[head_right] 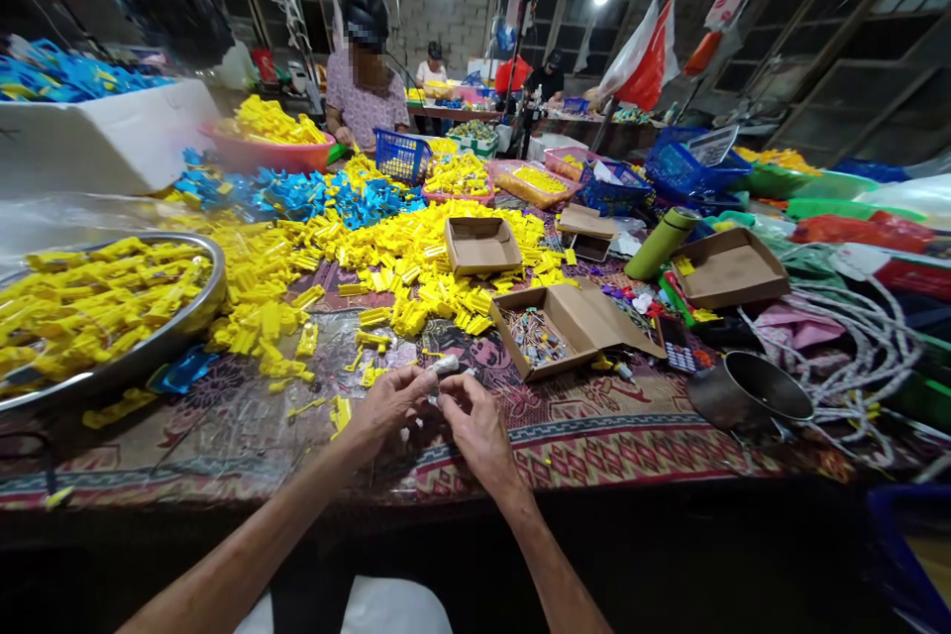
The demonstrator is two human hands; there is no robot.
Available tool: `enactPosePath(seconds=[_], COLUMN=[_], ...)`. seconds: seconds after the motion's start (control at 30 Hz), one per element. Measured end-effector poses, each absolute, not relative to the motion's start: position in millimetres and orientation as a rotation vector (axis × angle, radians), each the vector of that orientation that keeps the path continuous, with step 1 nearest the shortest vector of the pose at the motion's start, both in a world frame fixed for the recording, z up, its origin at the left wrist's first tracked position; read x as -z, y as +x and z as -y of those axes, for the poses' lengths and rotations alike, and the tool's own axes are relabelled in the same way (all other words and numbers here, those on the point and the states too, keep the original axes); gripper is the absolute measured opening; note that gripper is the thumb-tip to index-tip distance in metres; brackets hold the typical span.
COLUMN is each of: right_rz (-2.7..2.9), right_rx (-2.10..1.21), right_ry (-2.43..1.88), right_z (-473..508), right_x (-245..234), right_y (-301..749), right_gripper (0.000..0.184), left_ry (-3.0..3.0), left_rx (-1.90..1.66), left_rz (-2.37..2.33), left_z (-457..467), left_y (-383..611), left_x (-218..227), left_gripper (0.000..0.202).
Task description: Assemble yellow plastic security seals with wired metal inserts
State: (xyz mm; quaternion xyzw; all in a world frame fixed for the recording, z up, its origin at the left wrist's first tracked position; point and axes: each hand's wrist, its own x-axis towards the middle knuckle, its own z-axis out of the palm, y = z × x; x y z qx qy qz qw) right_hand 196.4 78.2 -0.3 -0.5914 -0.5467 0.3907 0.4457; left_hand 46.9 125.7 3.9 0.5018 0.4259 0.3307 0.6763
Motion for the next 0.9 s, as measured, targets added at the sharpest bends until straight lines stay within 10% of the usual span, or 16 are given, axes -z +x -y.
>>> enactPosePath(seconds=[0.6, 0.9], right_rz=[1.157, 1.567], right_rx=[-1.555, -1.064], right_ry=[-1.262, -1.411], right_z=[-89.3, -89.0], right_x=[-16.8, -17.4], right_y=[189.7, 167.5], right_gripper=[0.027, 0.019], left_ry=[1.301, 1.132], left_rx=[-0.675, -0.673], left_rz=[-0.799, -0.927], left_z=[-123.8, -131.9], left_y=[0.2, -12.5], left_x=[-24.4, -18.5], left_gripper=[0.031, 0.033])
